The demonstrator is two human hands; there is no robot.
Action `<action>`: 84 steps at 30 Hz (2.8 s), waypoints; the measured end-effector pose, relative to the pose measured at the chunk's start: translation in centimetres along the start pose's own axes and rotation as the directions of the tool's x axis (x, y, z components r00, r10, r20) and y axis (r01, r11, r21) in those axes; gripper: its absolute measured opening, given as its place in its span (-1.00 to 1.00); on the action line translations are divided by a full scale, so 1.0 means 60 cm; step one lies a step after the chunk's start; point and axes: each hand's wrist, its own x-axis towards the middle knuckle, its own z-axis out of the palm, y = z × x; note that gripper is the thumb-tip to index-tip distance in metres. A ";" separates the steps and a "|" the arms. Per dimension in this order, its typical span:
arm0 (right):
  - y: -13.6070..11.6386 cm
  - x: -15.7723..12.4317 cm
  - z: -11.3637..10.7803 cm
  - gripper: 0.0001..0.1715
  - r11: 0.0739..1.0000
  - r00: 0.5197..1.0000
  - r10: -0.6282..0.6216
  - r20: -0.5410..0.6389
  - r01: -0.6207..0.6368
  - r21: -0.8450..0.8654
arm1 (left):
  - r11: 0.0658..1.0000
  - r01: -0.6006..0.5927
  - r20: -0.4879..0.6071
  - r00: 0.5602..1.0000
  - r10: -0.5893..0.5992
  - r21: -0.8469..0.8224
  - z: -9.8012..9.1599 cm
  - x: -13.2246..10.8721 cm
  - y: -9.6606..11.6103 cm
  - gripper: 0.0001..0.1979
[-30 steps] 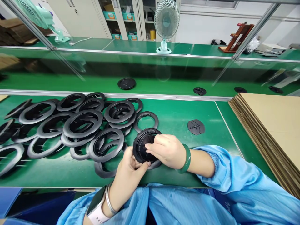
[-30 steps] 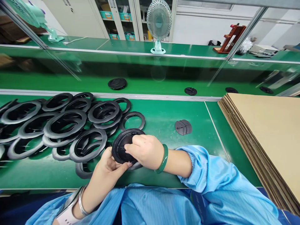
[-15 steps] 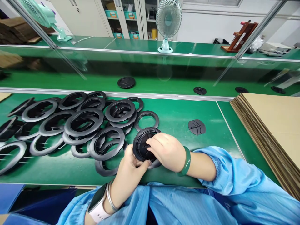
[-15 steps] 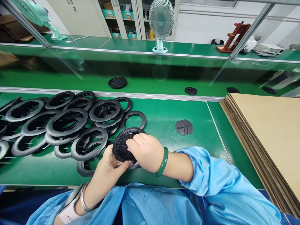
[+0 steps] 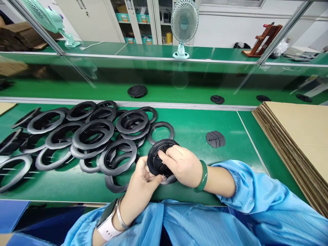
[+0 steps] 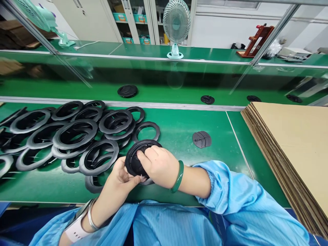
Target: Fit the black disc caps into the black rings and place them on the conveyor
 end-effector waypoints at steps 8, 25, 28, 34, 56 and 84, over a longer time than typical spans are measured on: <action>0.003 0.002 -0.002 -0.65 0.998 0.996 -0.052 -0.069 0.055 0.042 | 0.990 0.028 0.049 0.999 -0.021 -0.136 0.000 0.006 0.003 -0.50; -0.019 0.006 -0.001 -0.61 0.997 0.995 0.053 0.082 -0.048 -0.067 | 0.996 0.005 0.006 1.000 -0.004 -0.090 0.008 0.000 -0.003 -0.48; -0.012 0.009 -0.015 -0.68 0.998 0.994 0.062 -0.086 -0.061 0.018 | 0.991 -0.001 -0.026 1.000 -0.002 -0.136 0.011 0.002 0.006 -0.43; 0.020 0.009 -0.006 -0.62 0.689 0.835 0.544 0.078 -0.498 0.527 | 0.987 -0.034 -0.051 0.998 0.026 -0.157 0.005 0.000 0.012 -0.17; 0.008 0.005 0.024 -0.77 0.389 0.735 0.663 0.141 -0.500 0.774 | 0.903 -0.100 -0.085 0.985 0.148 0.417 -0.006 -0.013 0.024 -0.56; 0.207 0.016 0.006 -0.72 -0.398 0.316 0.843 0.435 -0.176 0.900 | 0.394 -0.546 0.481 0.838 0.258 0.739 0.006 -0.014 0.042 -0.73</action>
